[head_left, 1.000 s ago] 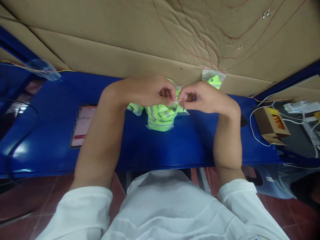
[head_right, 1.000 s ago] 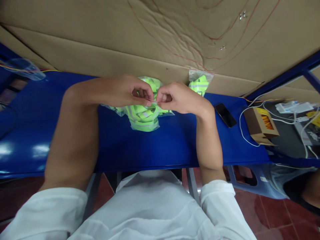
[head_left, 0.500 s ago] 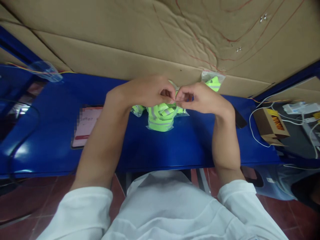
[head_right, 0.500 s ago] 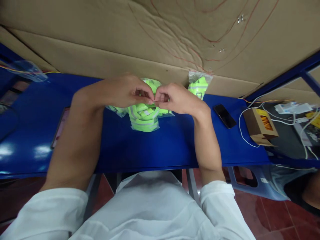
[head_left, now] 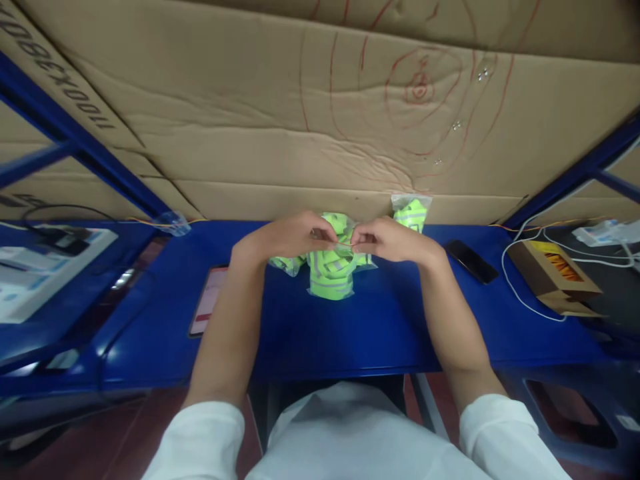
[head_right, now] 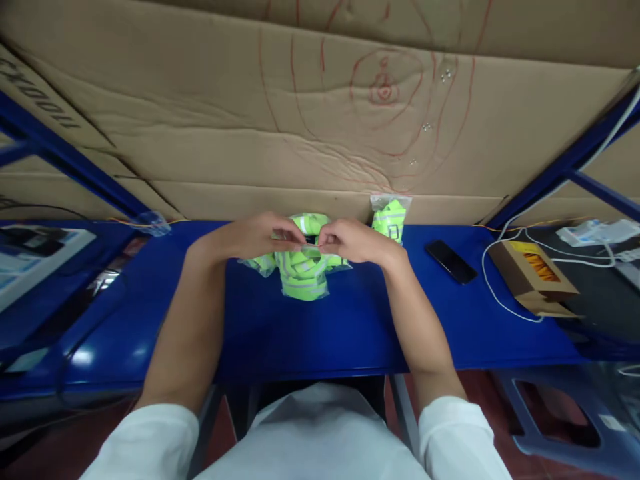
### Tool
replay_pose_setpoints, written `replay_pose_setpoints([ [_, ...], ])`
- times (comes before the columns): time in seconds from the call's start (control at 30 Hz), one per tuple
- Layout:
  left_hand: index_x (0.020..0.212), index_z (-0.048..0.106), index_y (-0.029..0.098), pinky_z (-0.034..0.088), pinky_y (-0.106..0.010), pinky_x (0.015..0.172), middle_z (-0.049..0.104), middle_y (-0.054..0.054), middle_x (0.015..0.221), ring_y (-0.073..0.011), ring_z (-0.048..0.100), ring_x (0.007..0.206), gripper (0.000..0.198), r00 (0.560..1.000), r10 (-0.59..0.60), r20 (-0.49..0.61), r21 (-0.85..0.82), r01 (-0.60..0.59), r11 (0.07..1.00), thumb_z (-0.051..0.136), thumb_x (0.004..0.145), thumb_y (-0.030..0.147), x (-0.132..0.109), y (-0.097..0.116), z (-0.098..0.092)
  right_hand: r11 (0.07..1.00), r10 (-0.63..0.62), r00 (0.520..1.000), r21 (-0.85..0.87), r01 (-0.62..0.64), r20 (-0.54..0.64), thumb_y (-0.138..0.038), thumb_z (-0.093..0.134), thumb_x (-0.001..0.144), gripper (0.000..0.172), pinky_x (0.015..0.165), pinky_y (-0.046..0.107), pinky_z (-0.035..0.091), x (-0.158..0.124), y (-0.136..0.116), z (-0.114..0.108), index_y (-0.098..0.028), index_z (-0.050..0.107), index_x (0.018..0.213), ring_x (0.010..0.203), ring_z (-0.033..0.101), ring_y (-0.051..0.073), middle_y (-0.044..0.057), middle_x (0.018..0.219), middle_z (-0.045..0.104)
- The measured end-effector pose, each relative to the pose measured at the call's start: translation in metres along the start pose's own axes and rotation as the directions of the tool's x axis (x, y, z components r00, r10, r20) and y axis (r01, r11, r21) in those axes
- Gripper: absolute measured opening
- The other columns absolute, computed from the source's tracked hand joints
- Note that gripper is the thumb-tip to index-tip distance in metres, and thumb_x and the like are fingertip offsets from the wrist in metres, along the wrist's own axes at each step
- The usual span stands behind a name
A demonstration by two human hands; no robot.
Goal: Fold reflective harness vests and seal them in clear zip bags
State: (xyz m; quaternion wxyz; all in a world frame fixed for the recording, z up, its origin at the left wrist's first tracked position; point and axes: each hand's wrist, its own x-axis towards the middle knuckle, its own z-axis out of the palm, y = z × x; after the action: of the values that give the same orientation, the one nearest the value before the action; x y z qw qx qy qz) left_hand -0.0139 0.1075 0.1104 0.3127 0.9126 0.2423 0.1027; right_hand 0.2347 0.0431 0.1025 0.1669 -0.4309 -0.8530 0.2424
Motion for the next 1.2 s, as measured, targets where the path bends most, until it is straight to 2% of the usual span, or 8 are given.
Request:
replay_pose_setpoints([
  [0.2,0.092,0.078,0.020,0.043,-0.027,0.073,0.079,-0.004,0.089,-0.0184,0.069,0.079,0.018,0.995,0.061,-0.082,0.128,-0.050,0.990,0.062,0.090,0.029,0.013,0.000,0.011,0.995,0.060,0.997,-0.079,-0.064,-0.051,-0.017,0.065,0.087,0.009,0.068,0.025,0.036,0.002,0.003,0.004,-0.015,0.071,0.092,0.070,0.059,0.013,0.002,0.080,0.071],
  [0.37,0.096,0.078,0.020,0.046,-0.028,0.077,0.078,-0.004,0.093,-0.0196,0.069,0.084,0.023,0.992,0.034,-0.120,0.087,-0.023,0.996,0.061,0.093,0.034,0.014,-0.004,0.016,0.998,0.042,0.998,-0.034,-0.044,-0.052,-0.028,0.063,0.094,0.014,0.068,0.025,0.037,0.009,0.009,0.007,-0.015,0.069,0.094,0.070,0.058,0.014,0.002,0.080,0.069],
  [0.57,0.113,0.077,0.020,0.051,-0.028,0.086,0.079,-0.006,0.110,-0.0213,0.070,0.099,0.040,0.968,-0.132,-0.213,-0.260,0.074,0.963,0.070,0.092,0.054,-0.013,-0.015,0.030,0.997,-0.080,0.996,0.007,0.080,-0.031,-0.029,0.056,0.099,0.017,0.067,0.025,0.034,0.008,0.004,0.009,-0.017,0.064,0.090,0.067,0.052,0.013,0.000,0.074,0.062],
  [0.63,0.110,0.080,0.020,0.051,-0.028,0.087,0.079,-0.006,0.107,-0.0210,0.069,0.099,0.041,0.952,-0.202,-0.228,-0.457,0.079,0.886,0.075,0.089,0.055,-0.022,-0.019,0.044,0.995,-0.091,0.995,0.031,0.092,-0.031,-0.031,0.057,0.099,0.018,0.065,0.025,0.034,0.006,0.000,0.009,-0.018,0.063,0.089,0.066,0.050,0.013,-0.001,0.072,0.060],
  [0.73,0.104,0.082,0.020,0.052,-0.030,0.095,0.079,-0.008,0.108,-0.0216,0.069,0.102,0.043,0.883,-0.328,-0.335,-0.707,-0.006,0.707,0.082,0.082,0.057,-0.031,-0.025,0.073,0.994,-0.040,0.999,0.097,0.041,-0.011,-0.037,0.061,0.099,0.021,0.063,0.026,0.037,0.001,-0.004,0.008,-0.019,0.063,0.088,0.064,0.050,0.014,-0.001,0.071,0.059],
  [0.9,0.103,0.081,0.017,0.057,-0.039,0.095,0.079,-0.013,0.108,-0.0261,0.072,0.102,0.056,0.815,-0.424,-0.396,-0.814,-0.098,0.573,0.073,0.085,0.069,-0.032,-0.031,0.109,0.986,0.084,0.994,0.139,-0.093,0.066,-0.047,0.063,0.099,0.027,0.062,0.030,0.042,-0.003,-0.010,0.004,-0.023,0.064,0.089,0.065,0.056,0.017,0.000,0.072,0.062],
  [1.1,0.098,0.086,0.022,0.053,-0.034,0.094,0.081,-0.004,0.099,-0.0231,0.070,0.098,0.033,0.761,-0.462,-0.456,-0.822,-0.162,0.546,0.081,0.086,0.052,-0.044,-0.030,0.103,0.990,0.094,0.994,0.096,-0.098,0.051,-0.048,0.061,0.102,0.025,0.068,0.032,0.045,0.003,-0.029,0.008,-0.024,0.066,0.096,0.075,0.061,0.019,0.003,0.083,0.068],
  [1.2,0.100,0.086,0.021,0.053,-0.030,0.086,0.081,-0.004,0.097,-0.0204,0.070,0.092,0.030,0.779,-0.412,-0.473,-0.788,-0.164,0.594,0.077,0.092,0.049,-0.048,-0.033,0.098,0.994,0.084,0.994,0.065,-0.088,0.063,-0.042,0.056,0.106,0.024,0.067,0.030,0.043,0.005,-0.029,0.012,-0.023,0.063,0.095,0.073,0.059,0.017,0.003,0.083,0.067],
])
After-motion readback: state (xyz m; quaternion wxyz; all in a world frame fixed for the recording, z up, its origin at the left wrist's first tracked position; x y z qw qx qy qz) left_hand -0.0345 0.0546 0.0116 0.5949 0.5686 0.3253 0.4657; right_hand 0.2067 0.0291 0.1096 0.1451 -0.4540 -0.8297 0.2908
